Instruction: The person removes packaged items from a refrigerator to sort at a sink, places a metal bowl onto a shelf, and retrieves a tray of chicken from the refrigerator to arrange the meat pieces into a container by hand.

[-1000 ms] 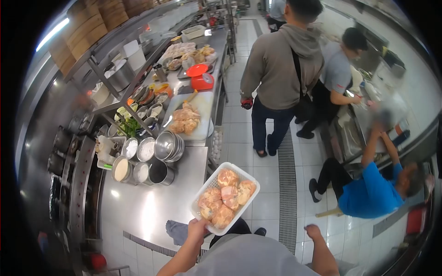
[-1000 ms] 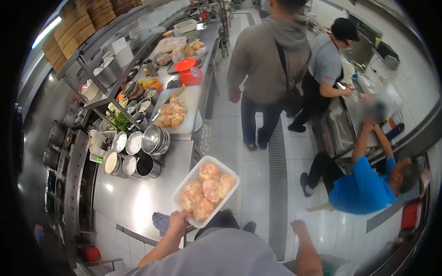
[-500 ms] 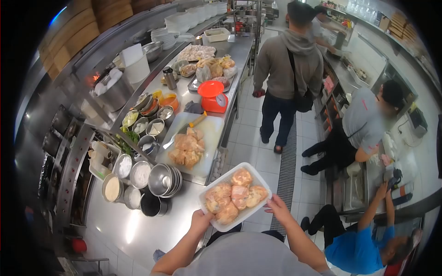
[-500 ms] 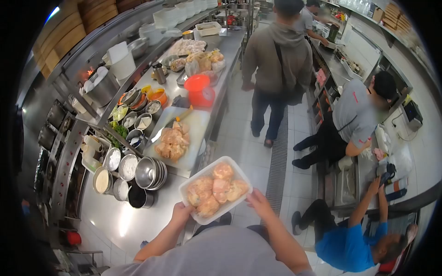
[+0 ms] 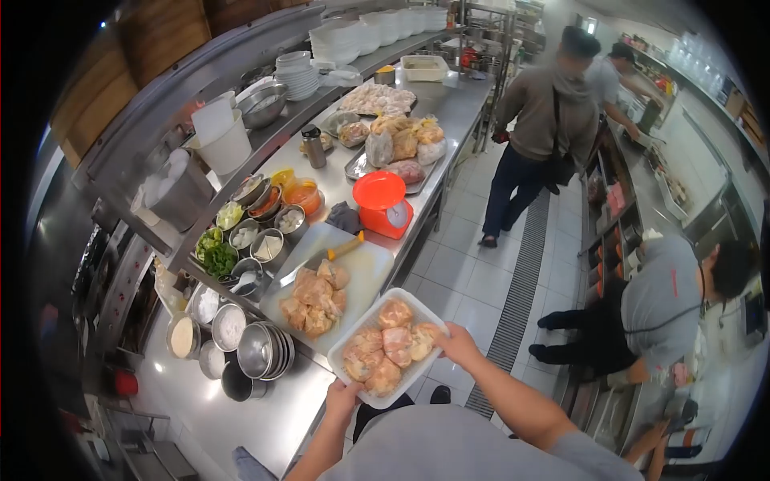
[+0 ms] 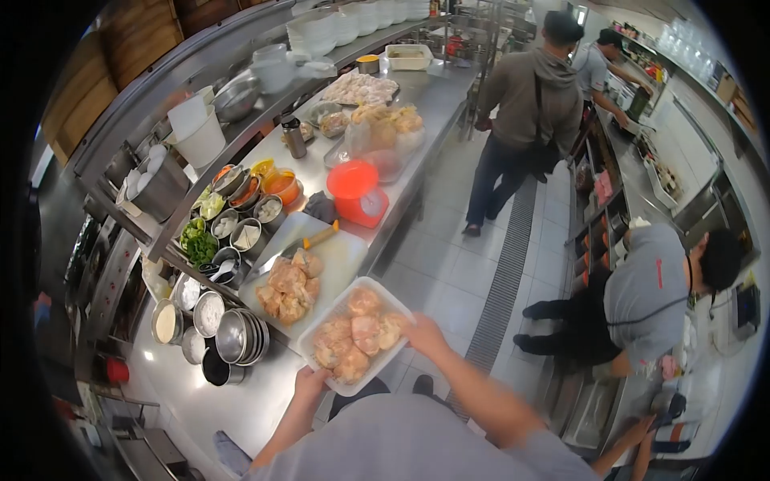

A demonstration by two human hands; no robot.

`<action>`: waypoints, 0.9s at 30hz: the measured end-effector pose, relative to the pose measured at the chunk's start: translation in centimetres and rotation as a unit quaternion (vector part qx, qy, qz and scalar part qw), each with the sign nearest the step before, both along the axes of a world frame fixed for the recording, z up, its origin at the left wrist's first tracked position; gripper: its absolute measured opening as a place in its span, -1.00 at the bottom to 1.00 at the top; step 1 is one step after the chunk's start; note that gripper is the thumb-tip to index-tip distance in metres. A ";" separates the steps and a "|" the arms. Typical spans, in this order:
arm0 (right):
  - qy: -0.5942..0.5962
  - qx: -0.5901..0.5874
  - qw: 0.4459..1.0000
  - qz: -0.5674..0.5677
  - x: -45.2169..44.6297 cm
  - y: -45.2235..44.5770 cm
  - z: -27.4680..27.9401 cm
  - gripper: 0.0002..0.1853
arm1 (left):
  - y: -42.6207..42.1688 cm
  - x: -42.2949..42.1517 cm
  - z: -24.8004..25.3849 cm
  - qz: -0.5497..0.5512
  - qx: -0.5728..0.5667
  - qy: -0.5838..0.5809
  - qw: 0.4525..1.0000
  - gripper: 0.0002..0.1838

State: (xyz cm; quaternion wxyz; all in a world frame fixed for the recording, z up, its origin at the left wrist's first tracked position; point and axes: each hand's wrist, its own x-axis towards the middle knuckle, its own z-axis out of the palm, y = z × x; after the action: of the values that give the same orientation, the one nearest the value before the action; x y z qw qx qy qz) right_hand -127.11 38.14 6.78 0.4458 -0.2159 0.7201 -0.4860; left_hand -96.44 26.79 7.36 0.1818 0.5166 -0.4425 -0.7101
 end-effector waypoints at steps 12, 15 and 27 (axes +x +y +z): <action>0.183 0.047 0.974 0.127 -5.8 -20.0 -5.3 -0.61 | -7.1 -4.5 -5.6 0.173 -0.058 -0.007 0.983 -0.71; 0.190 0.063 0.962 0.184 -6.9 -22.1 -4.8 -0.56 | -8.6 -5.2 -4.6 0.180 -0.099 -0.061 0.977 -0.67; 0.532 -0.119 0.553 0.630 -1.4 -29.0 4.4 -0.09 | -9.9 -9.7 5.0 0.072 -0.447 -0.399 0.798 -0.22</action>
State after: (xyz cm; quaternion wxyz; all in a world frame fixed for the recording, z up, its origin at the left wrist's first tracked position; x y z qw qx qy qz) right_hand -128.54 9.13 11.23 0.1442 -0.8846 0.4416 0.0408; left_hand -106.13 16.92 12.39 0.2503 0.6459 -0.7055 -0.1499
